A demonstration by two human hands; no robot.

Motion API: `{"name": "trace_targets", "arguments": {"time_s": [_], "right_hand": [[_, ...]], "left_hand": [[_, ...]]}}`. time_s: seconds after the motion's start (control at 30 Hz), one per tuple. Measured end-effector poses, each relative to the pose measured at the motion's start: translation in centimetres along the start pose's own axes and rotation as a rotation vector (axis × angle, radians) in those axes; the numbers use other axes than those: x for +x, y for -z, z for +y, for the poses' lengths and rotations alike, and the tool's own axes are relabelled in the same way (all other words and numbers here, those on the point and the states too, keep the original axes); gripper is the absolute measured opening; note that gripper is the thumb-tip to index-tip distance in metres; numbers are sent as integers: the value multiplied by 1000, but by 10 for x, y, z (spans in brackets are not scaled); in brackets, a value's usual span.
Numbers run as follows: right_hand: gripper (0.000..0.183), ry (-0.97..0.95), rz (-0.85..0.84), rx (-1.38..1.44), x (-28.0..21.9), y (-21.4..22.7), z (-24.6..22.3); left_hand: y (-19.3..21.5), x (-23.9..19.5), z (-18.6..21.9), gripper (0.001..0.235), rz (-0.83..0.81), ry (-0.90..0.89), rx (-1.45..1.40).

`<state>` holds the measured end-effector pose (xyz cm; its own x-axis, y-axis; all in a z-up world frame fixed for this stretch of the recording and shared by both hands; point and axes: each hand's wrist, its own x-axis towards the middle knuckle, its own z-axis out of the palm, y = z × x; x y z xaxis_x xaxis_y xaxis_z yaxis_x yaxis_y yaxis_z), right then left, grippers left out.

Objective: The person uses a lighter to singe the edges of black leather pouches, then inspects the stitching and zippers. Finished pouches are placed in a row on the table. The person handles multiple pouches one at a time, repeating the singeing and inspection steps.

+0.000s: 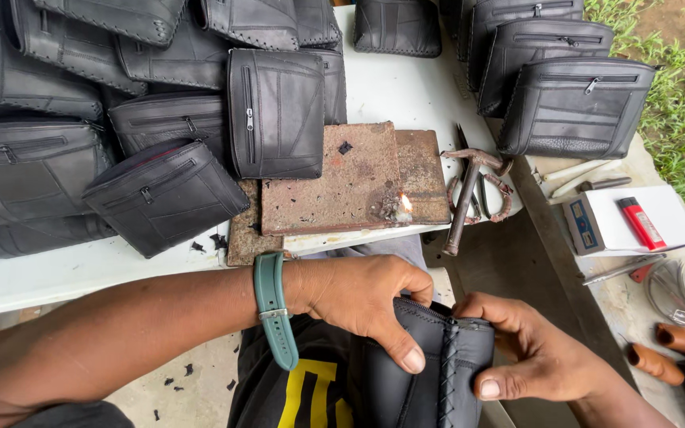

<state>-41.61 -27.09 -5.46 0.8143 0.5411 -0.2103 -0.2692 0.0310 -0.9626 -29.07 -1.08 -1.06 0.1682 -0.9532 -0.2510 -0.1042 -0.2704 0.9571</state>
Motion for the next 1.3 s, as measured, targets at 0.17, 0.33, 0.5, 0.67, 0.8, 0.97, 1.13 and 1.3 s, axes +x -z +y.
{"name": "trace_targets", "arguments": {"time_s": [0.17,0.33,0.5,0.67,0.8,0.97,1.13,1.3], "right_hand": [[51,-91,-2,-89,-4,-12,-2],[35,-191,69,-286,0,-12,17],[27,-23,327,-186,22,1,61],[26,253,672,-481,38,-8,99],[27,309,703,-364,36,-4,99],[37,261,236,7,15,19,82],[36,272,360,13,15,11,91],[27,471,577,-228,30,9,98]], "left_hand": [[-9,-2,-13,56,-3,79,57],[-16,2,-30,46,113,37,265],[-24,10,-57,28,455,-125,314],[-55,24,-70,15,833,-205,296],[-61,22,-75,14,860,-356,256],[-55,-3,-72,18,801,-245,248],[-54,-6,-73,18,853,-292,219],[-61,9,-82,12,1050,-392,228]]}}
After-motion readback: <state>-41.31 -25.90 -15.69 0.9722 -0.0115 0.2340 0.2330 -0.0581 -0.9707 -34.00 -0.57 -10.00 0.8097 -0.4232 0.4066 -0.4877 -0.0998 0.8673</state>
